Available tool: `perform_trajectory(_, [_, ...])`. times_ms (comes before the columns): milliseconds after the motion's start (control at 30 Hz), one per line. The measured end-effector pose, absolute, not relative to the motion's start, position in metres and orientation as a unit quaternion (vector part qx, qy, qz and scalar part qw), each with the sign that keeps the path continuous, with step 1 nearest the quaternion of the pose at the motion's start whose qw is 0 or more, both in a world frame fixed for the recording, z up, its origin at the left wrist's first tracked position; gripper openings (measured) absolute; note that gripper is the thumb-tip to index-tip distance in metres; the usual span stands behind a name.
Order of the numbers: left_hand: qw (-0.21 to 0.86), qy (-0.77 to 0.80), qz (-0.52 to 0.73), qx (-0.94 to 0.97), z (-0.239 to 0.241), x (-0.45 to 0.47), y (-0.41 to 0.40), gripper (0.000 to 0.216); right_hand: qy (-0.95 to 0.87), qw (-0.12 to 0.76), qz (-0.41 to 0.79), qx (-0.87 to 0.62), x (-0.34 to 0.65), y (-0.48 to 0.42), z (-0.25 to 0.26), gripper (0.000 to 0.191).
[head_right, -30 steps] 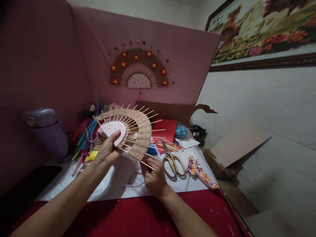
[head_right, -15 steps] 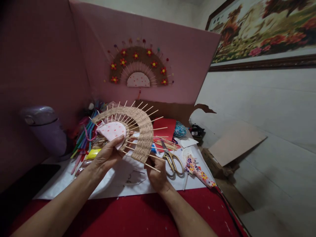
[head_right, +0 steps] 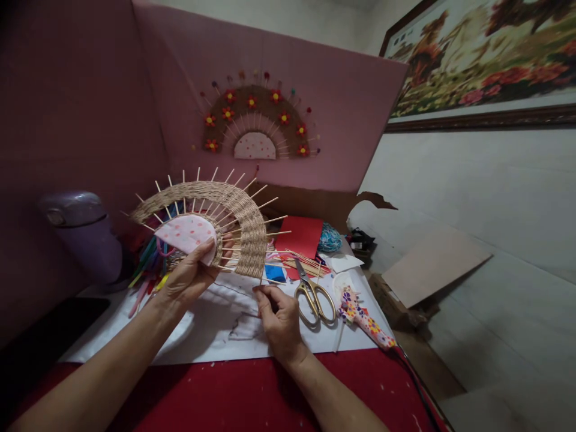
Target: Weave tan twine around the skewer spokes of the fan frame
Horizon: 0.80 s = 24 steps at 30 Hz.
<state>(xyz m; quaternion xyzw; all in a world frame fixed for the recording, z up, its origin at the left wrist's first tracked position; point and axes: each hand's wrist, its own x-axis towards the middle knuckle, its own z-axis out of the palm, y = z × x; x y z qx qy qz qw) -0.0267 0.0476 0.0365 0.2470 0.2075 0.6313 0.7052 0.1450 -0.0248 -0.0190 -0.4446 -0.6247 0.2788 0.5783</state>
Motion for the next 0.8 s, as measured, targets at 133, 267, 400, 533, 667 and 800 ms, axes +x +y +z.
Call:
perform_trajectory(133, [0.696,0.204,0.642,0.249,0.037,-0.029,0.049,0.019,-0.615,0.588,0.252,-0.462,0.145,-0.026,-0.022,0.02])
perform_trajectory(267, [0.689,0.204,0.647,0.255,0.035,-0.029,0.049,0.018,-0.643,0.575,0.201,-0.465,0.143,-0.03,-0.022,0.017])
perform_trajectory(400, [0.677,0.2,0.657,0.263,0.032,-0.026,0.05,0.019,-0.685,0.559,0.147,-0.445,0.143,-0.033,-0.02,0.013])
perform_trajectory(533, [0.66,0.188,0.674,0.274,0.032,-0.025,0.049,0.018,-0.702,0.542,0.098,-0.452,0.145,-0.033,-0.017,0.012])
perform_trajectory(667, [0.644,0.213,0.675,0.289,0.034,-0.027,0.048,0.019,-0.708,0.523,0.056,-0.472,0.149,-0.034,-0.012,0.011])
perform_trajectory(800, [0.613,0.267,0.67,0.322,0.036,-0.03,0.048,0.018,-0.71,0.502,0.012,-0.494,0.153,-0.033,-0.006,0.013])
